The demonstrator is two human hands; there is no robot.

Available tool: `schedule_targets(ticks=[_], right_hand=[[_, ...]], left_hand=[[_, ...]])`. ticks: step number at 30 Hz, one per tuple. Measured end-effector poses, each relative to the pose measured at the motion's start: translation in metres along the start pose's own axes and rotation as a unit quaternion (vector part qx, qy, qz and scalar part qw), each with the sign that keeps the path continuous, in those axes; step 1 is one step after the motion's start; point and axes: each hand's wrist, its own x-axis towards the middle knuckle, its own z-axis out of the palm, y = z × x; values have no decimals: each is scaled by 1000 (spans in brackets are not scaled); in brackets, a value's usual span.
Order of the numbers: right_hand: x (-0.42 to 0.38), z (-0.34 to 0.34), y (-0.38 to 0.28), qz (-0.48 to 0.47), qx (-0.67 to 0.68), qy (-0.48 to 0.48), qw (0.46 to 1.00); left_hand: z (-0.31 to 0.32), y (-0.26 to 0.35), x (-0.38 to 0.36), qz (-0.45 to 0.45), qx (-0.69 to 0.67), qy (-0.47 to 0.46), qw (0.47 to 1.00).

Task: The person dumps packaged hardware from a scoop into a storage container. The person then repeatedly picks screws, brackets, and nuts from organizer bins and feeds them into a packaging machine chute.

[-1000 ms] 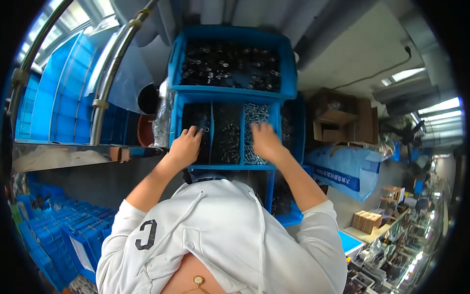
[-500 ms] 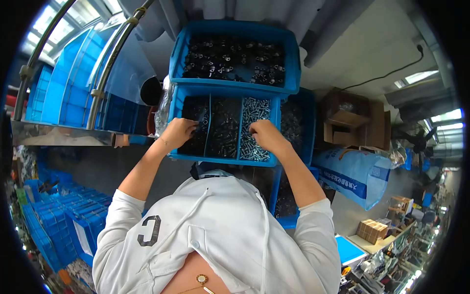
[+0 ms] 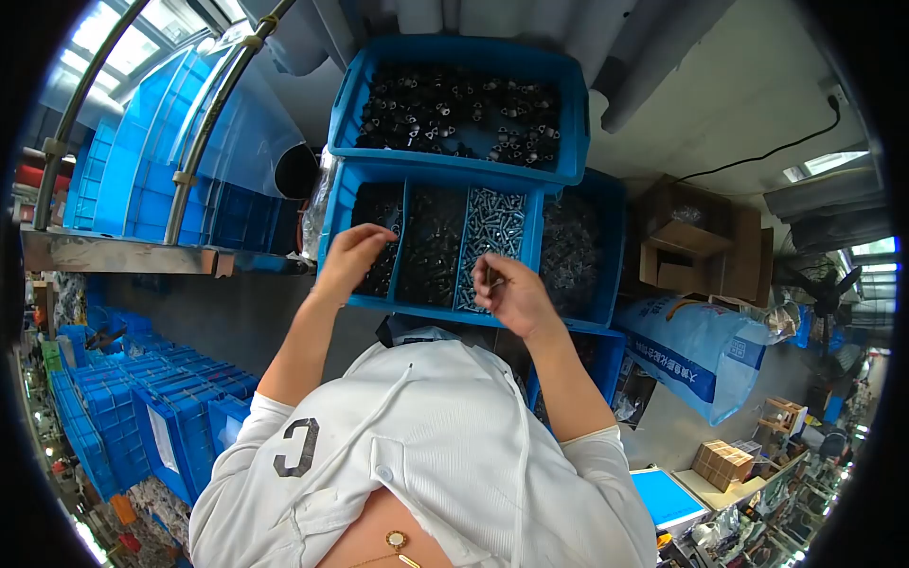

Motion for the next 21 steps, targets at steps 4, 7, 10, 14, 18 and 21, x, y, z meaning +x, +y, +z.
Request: schedule_targets(ticks=[4,7,10,14,18,21], right_hand=[[1,16,-4,75,-208,-48,974],[10,35,-37,-1,-391,-48,919],[65,36,-99,-244,-606,7,757],[186,15,-171,-280,-756,153,572],[273,-10,-192,-158,-868,143,448],[277,-8,-189,-159,-836,120,511]], left_hand=[[66,18,27,182,539,40,822],[84,-2,58,151,632,-39,759],[81,-7,62,173,631,-60,754],[67,12,33,215,452,-22,866],[36,26,-4,18,-147,-110,983],[1,7,-27,79,-392,-96,912]])
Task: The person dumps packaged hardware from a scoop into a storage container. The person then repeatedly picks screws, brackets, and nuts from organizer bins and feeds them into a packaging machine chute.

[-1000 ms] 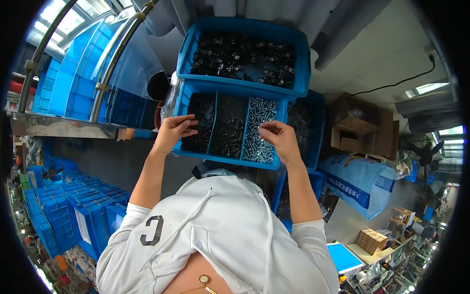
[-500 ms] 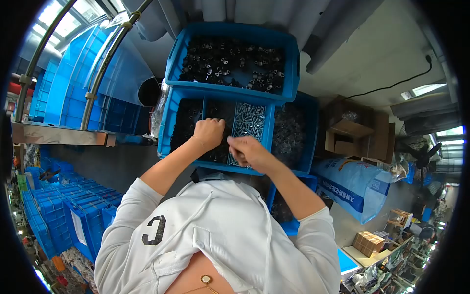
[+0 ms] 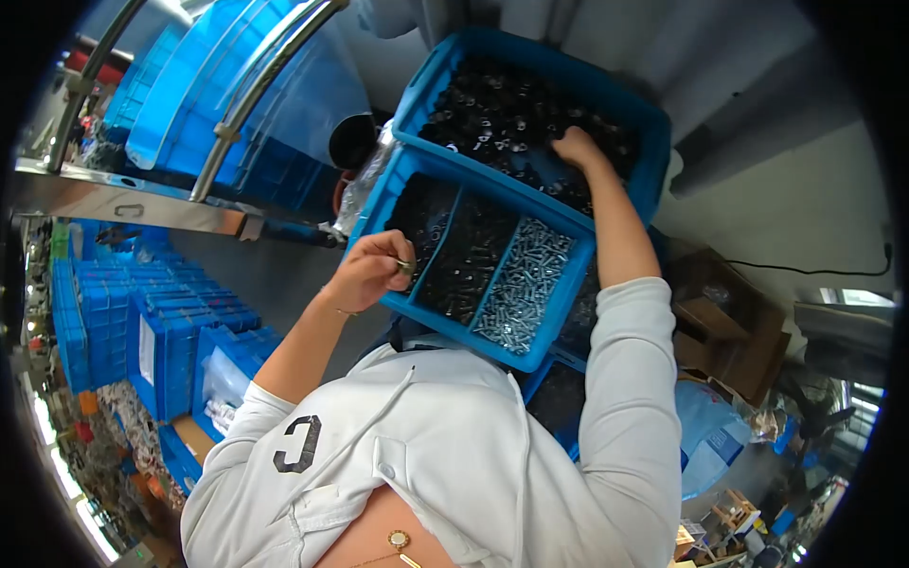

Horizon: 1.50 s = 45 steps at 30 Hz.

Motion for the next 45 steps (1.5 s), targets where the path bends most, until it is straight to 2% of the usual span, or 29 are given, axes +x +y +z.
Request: schedule_targets(ticks=[2,3,4,5,7,8,9,10,11,13,17,20,23,25,26,27,29,30,31,34,36,38,42,45], right_hand=[[4,-2,10,4,19,-41,999],[8,4,23,-10,4,8,1000],[-2,-5,15,35,158,-30,986],[-15,-21,13,78,307,-67,946],[-51,-44,4,78,538,-113,832],[-73,-48,0,37,623,-125,771],[-94,-50,-4,-4,700,-134,701],[-114,-50,-8,-5,740,-147,657],[-135,-49,-14,-7,776,-157,611],[-183,-46,-38,29,799,-120,589],[-241,-11,-51,62,835,-102,537],[-269,8,-74,126,848,-70,511],[-276,38,-77,136,878,-77,452],[-277,49,-90,164,882,-27,442],[-278,53,-98,177,882,-3,437],[-280,50,-111,183,879,19,440],[-272,92,-79,43,933,-56,353],[-272,88,-85,-29,947,-92,306],[-276,76,-101,109,904,10,413],[-269,83,-86,93,909,-35,405],[-267,75,-93,163,912,-14,376],[-260,67,-105,222,917,9,331],[-236,46,-134,166,861,-8,481],[-194,29,-184,47,771,-21,635]], left_hand=[[-4,25,-8,2,-64,8,998],[-1,40,-10,-44,-60,60,995],[-1,50,-9,-89,-57,110,988],[-7,51,-3,-113,27,136,984],[-22,34,13,-156,193,185,951],[-28,9,23,-6,488,157,859],[-23,2,31,-10,607,143,781],[-19,-3,38,-13,715,125,688],[-24,-13,47,-44,761,107,638],[-39,-35,68,-100,841,67,527],[-41,-15,76,-102,842,43,529],[-19,21,72,-51,801,2,596],[45,52,73,27,752,-118,648],[78,43,76,106,751,-198,621],[90,34,81,78,764,-247,591],[91,17,91,96,776,-308,542],[97,4,95,56,797,-304,519],[98,0,96,37,807,-303,506],[95,0,94,57,804,-300,511],[77,15,75,92,734,-229,633],[52,21,59,181,704,-173,665],[31,36,33,152,680,-123,707],[-14,51,-32,134,582,11,802],[-41,51,-78,110,615,151,766]])
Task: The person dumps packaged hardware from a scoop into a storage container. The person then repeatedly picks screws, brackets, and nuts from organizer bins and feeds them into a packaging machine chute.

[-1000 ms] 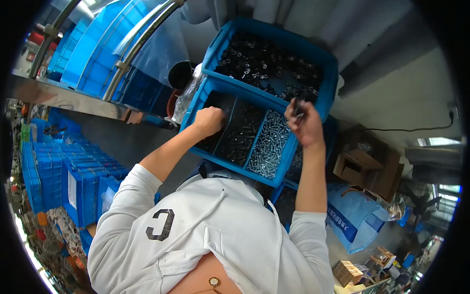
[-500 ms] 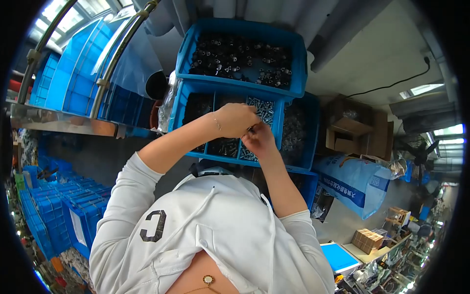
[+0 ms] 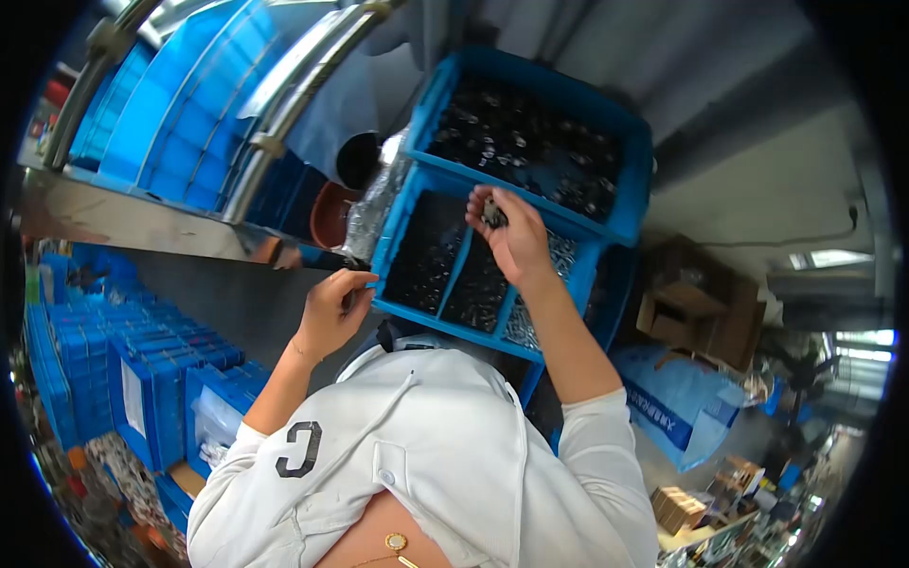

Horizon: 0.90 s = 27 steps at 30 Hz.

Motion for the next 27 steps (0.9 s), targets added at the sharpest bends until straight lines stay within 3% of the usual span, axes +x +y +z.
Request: schedule_targets(ticks=[1,3,5,7,8,12,14,16,17,20,21,22,24,26,27], right_hand=[[17,18,-1,-31,-54,-38,997],[58,64,7,-127,-311,-76,939],[94,99,27,-276,-505,-120,809],[127,120,59,-452,-618,-141,628],[134,125,66,-494,-624,-139,589],[88,157,25,-510,-472,-143,705],[54,139,-6,-515,-471,-127,705],[29,110,-18,-510,-352,-105,778],[14,94,-24,-500,-341,-72,793],[-27,33,-34,-467,-405,23,786],[-40,20,-40,-392,-540,50,743],[-52,7,-44,-307,-660,76,681],[-63,-32,-35,-153,-801,93,571],[-76,-48,-28,84,-849,61,517],[-76,-66,-16,111,-855,36,505]], left_hand=[[-3,-9,-9,1,62,23,998],[-5,-27,-21,4,184,63,981],[-4,-38,-21,-41,295,-18,954],[2,-47,-14,-115,376,-106,913],[2,-56,-8,-157,348,-160,910],[3,-100,-17,10,251,-61,966],[-5,-104,-20,69,193,-58,977],[-16,-111,-31,107,141,-39,983],[-25,-115,-33,128,114,-28,985],[-78,-109,-5,102,72,203,971],[-102,-94,26,114,-121,247,955],[-130,-75,51,143,-135,270,942],[-181,-13,98,252,0,283,926],[-206,61,129,303,74,274,910],[-212,92,146,327,100,275,899]])
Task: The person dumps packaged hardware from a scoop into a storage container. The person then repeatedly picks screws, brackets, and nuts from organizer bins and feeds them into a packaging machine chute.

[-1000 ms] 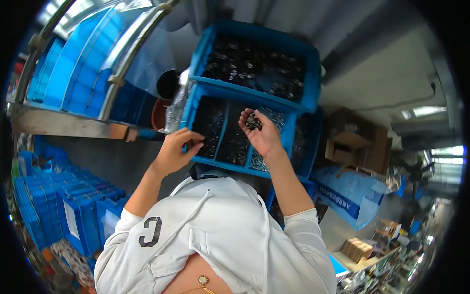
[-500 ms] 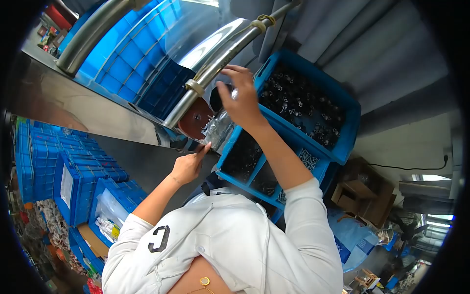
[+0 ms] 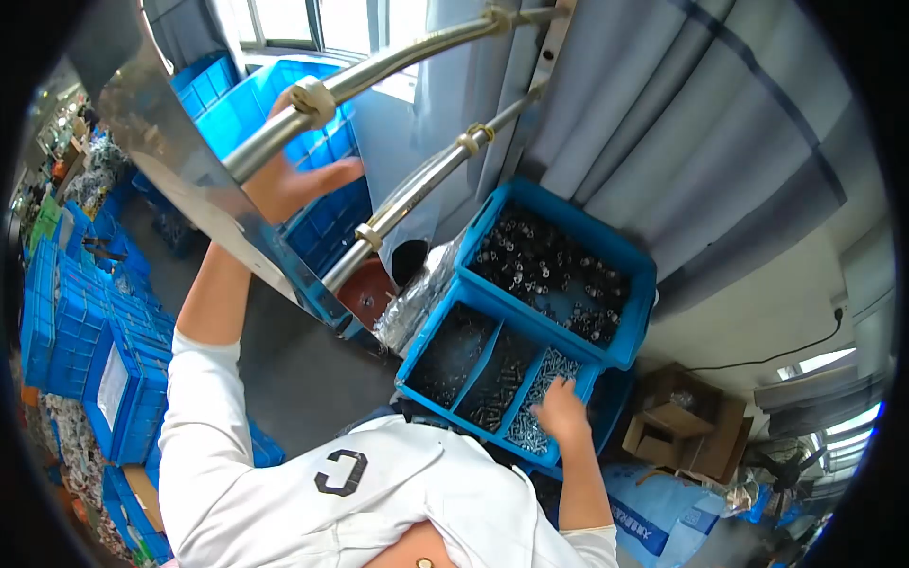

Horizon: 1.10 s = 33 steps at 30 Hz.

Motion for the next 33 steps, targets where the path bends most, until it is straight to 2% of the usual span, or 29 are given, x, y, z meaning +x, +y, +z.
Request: schedule_targets(ticks=[1,2,4,5,6,8,10,12,13,14,16,18,19,20,22,23,24,26,27,28,29,30,31,32,33], right_hand=[[-2,3,-3,-23,-14,-55,998],[8,30,12,-74,-31,-61,995],[7,18,14,-86,-4,-82,993],[7,20,17,-99,-5,-71,993],[6,24,21,-113,-6,-62,992],[4,24,18,-126,4,-56,990],[-3,21,19,-122,20,-64,990],[-1,40,25,-170,42,-5,984],[4,53,29,-192,52,25,980],[6,61,32,-213,63,56,973],[2,63,27,-201,87,86,972],[6,65,27,-200,106,104,968],[9,67,27,-216,107,108,964],[13,68,27,-230,109,113,961],[17,64,28,-253,128,126,951],[19,63,31,-254,123,106,954],[21,66,36,-269,159,129,941],[22,64,42,-249,165,146,943],[20,60,45,-240,188,139,942],[16,49,41,-194,241,86,947],[10,40,40,-211,269,96,935],[3,28,38,-193,311,93,926],[-5,16,35,-175,353,91,915],[-13,8,36,-160,394,90,901],[-21,3,41,-176,419,111,884]], left_hand=[[8,2,22,-12,1,-7,1000],[13,9,41,-78,51,-45,995],[25,-8,52,23,108,-10,994],[37,-11,44,139,218,93,961],[39,-18,34,136,278,115,944],[36,-16,8,26,310,47,949],[40,-32,-22,-186,179,-92,962],[37,-82,-58,-263,105,-268,921],[26,-81,-61,-314,-65,-305,897],[25,-76,-60,-299,-98,-251,915],[10,-25,-35,-270,-165,-145,938],[5,1,-14,-135,53,-86,986],[12,21,-3,-111,73,-26,991],[20,10,-2,-95,107,-35,989],[32,-27,-19,-107,181,-186,960],[25,-53,-25,-208,129,-310,919],[24,-73,-31,-302,76,-430,847],[14,-35,-21,-304,-141,-274,902],[0,-52,-12,-274,-212,-237,908],[2,-22,4,-204,-168,-167,950],[0,-18,14,-174,-149,-126,965],[20,12,27,-146,-186,-49,970],[26,9,27,-140,-29,-40,989],[30,-2,27,-127,133,-32,982],[34,-38,12,-117,120,-126,978]])
